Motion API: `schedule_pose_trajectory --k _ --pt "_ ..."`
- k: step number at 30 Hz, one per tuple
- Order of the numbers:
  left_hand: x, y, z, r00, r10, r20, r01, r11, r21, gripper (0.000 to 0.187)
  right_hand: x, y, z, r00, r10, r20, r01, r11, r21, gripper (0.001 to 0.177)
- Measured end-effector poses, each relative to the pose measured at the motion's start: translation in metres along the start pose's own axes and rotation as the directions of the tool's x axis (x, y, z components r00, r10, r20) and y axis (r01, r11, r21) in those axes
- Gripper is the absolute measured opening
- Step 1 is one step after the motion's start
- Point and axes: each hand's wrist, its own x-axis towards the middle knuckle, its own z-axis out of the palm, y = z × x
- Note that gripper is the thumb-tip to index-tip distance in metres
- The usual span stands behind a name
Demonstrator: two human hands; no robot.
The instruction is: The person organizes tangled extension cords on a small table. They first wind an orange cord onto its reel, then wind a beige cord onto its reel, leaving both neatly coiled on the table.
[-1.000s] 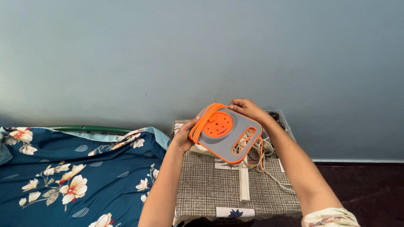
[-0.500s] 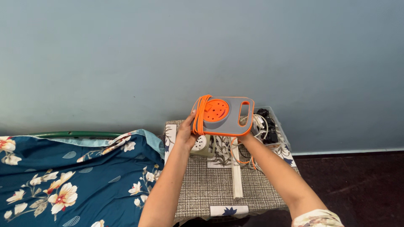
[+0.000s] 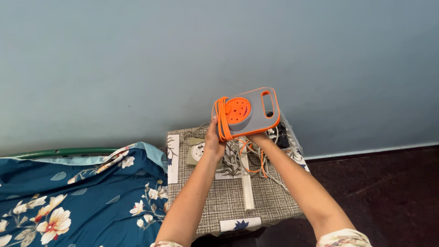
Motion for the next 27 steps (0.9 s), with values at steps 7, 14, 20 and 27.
schedule_pose_trajectory --k 7,14,20,27 --pt "0.000 0.001 0.024 0.998 -0.044 0.053 0.037 0.990 0.133 0.048 0.006 -0.013 -0.036 0.966 0.147 0.214 -0.130 0.987 -0.090 0.044" --pt "-0.007 0.000 0.038 1.000 0.001 -0.006 -0.001 0.992 0.125 0.043 -0.024 0.041 -0.038 0.955 0.193 0.224 -0.176 0.980 -0.094 0.047" --pt "-0.024 0.013 0.064 0.993 0.098 -0.060 -0.092 0.991 0.102 0.039 -0.072 0.039 -0.057 0.739 0.447 0.504 -0.145 0.836 -0.529 0.082" --pt "-0.013 0.073 0.079 0.965 0.262 -0.021 -0.263 0.963 -0.063 0.040 -0.018 0.048 -0.082 0.706 0.504 0.498 -0.328 0.856 -0.400 0.047"
